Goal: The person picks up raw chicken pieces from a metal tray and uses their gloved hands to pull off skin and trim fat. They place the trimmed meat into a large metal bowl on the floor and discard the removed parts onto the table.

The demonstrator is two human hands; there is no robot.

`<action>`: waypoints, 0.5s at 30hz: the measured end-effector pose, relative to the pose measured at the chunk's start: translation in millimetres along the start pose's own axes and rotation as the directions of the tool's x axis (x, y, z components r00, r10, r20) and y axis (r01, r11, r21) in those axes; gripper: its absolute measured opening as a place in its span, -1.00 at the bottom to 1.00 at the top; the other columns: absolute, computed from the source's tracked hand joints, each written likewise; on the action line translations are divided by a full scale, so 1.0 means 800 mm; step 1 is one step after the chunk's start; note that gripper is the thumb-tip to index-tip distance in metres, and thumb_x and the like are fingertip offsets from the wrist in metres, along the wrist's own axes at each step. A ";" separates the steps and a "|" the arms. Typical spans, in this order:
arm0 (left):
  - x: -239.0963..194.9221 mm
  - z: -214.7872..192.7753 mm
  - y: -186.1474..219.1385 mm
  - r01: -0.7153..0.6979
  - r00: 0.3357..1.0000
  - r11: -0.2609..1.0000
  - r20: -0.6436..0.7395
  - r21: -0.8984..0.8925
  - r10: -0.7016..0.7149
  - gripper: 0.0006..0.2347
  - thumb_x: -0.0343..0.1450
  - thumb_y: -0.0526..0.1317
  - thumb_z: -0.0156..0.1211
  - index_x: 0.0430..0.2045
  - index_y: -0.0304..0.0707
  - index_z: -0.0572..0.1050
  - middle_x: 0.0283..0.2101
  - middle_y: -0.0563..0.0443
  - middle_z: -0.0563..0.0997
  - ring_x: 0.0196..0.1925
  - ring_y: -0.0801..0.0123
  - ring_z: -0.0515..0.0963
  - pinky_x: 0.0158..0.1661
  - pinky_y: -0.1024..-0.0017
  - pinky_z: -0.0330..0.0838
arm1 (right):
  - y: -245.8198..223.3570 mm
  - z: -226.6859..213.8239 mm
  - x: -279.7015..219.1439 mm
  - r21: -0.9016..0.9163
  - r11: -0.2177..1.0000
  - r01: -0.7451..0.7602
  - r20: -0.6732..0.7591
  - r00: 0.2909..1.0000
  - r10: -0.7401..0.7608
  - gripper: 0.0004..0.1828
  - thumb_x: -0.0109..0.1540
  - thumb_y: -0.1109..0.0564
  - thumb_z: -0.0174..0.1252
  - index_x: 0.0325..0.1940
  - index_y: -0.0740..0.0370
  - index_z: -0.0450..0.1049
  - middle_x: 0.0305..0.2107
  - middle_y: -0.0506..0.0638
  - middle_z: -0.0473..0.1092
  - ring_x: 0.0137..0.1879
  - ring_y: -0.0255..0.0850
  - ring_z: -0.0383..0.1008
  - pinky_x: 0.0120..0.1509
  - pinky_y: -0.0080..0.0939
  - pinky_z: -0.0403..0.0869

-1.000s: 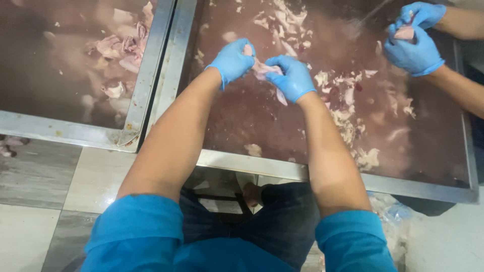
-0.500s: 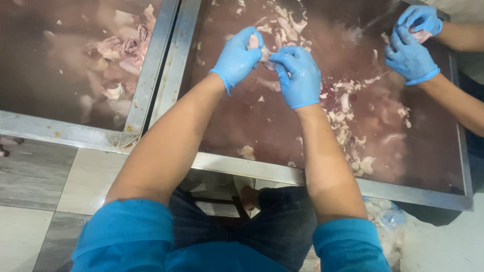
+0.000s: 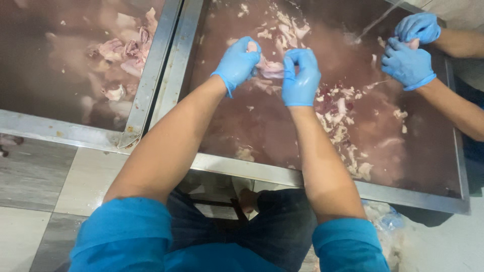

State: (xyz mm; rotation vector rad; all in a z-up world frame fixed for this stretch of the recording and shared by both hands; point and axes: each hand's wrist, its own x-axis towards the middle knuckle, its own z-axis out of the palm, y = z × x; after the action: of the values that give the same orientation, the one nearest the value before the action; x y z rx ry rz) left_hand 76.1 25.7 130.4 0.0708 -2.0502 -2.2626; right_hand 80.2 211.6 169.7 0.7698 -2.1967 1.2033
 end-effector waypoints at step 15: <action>0.004 0.005 -0.019 0.110 0.992 0.994 -0.056 -0.026 -0.112 -0.79 0.37 -0.21 0.05 -0.59 -0.36 0.54 -0.55 -0.09 0.62 -0.59 0.32 0.63 -0.56 0.35 0.54 | 0.000 0.044 -0.020 -0.531 0.720 0.448 0.225 0.893 -0.390 -0.87 0.13 0.14 0.33 -0.26 0.10 0.53 -0.06 -0.10 0.52 0.23 -0.06 0.43 0.44 0.45 0.12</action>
State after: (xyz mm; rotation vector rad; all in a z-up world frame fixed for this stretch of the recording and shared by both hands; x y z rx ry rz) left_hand 71.8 31.0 115.7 0.2512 -2.0396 -2.3182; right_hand 85.8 184.9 142.7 0.9957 -2.1175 0.2477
